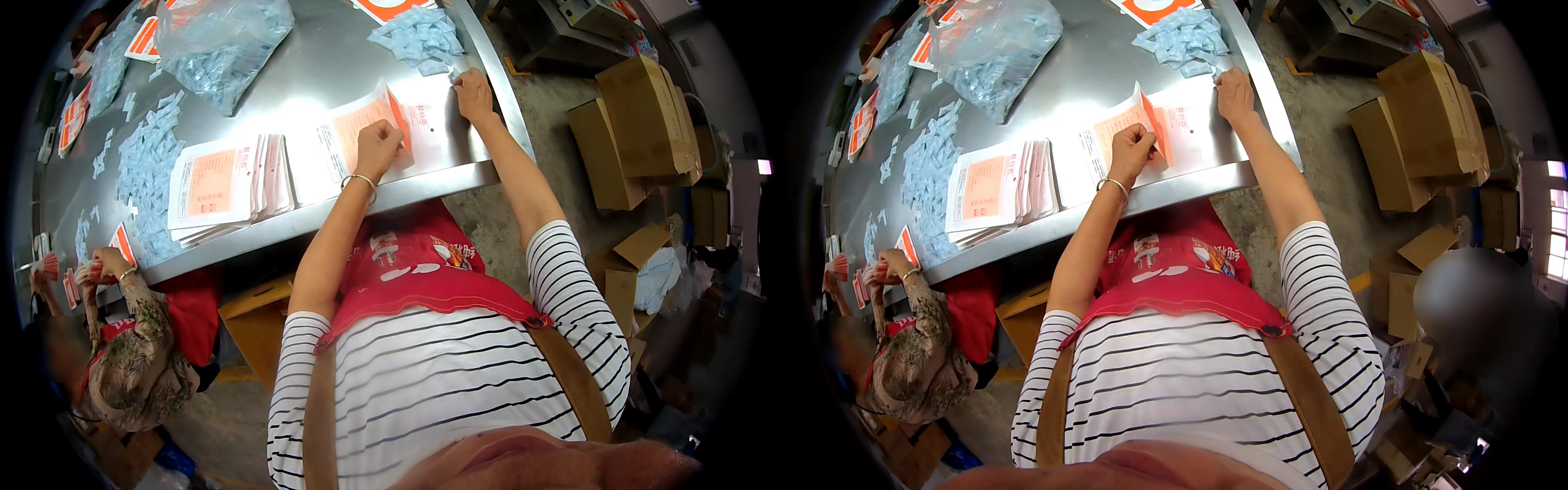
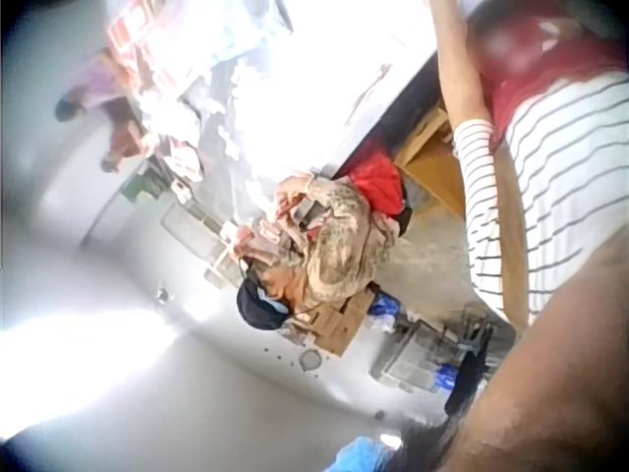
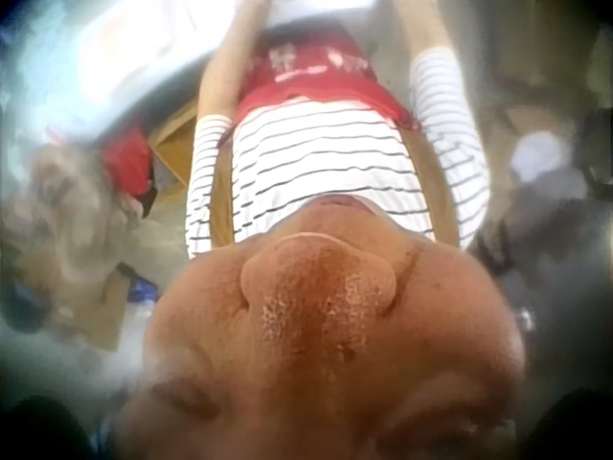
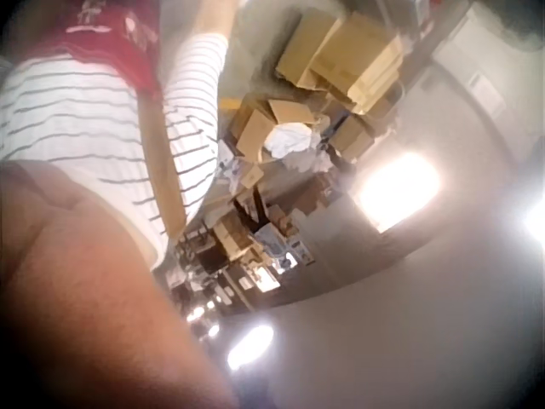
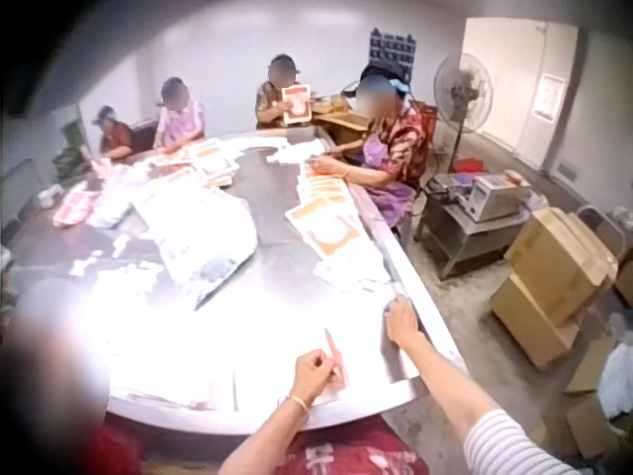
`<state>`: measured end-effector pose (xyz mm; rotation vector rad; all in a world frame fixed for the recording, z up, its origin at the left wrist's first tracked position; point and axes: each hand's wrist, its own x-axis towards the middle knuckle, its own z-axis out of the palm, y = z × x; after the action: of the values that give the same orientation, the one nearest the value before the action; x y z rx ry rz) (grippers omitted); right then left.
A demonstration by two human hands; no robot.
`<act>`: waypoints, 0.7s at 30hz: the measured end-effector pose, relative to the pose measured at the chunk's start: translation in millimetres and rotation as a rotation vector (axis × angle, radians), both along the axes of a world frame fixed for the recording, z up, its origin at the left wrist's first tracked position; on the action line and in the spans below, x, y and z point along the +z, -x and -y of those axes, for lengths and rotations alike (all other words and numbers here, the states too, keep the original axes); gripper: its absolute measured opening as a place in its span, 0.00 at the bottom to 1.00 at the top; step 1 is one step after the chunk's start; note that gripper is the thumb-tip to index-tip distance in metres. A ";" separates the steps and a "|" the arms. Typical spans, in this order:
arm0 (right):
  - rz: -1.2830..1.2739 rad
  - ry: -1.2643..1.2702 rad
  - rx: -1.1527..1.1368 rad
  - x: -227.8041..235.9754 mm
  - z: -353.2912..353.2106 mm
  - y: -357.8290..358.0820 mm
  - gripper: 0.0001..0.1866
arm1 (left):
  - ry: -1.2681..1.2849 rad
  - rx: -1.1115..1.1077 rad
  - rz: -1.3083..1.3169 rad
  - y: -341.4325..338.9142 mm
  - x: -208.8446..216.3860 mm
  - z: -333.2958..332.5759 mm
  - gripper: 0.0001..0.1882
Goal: The person inserts small orange cards into the pockets of white booklets on a metal table. They repeatedly pick up a card, place it into a booklet, and move the completed booklet aside. Other workers are visible in the background performing similar tasks.
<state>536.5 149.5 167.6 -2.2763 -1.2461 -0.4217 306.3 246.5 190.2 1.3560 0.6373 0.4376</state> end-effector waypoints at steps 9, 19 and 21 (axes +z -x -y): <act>-0.443 -0.353 -0.131 43.8 11.4 19.8 0.10 | 0.016 -0.083 0.023 1.1 -2.2 -0.3 0.12; -1.118 -0.121 0.224 59.9 1.5 112.3 0.10 | -0.184 -0.041 0.075 -3.1 -11.0 7.0 0.12; -0.928 -0.009 0.140 64.5 -3.1 116.4 0.09 | -0.308 0.005 0.072 -1.4 -5.6 7.2 0.12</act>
<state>420.1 152.7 232.2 -1.9442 -0.8708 0.6225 307.7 239.2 184.5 1.6223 0.5280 0.6041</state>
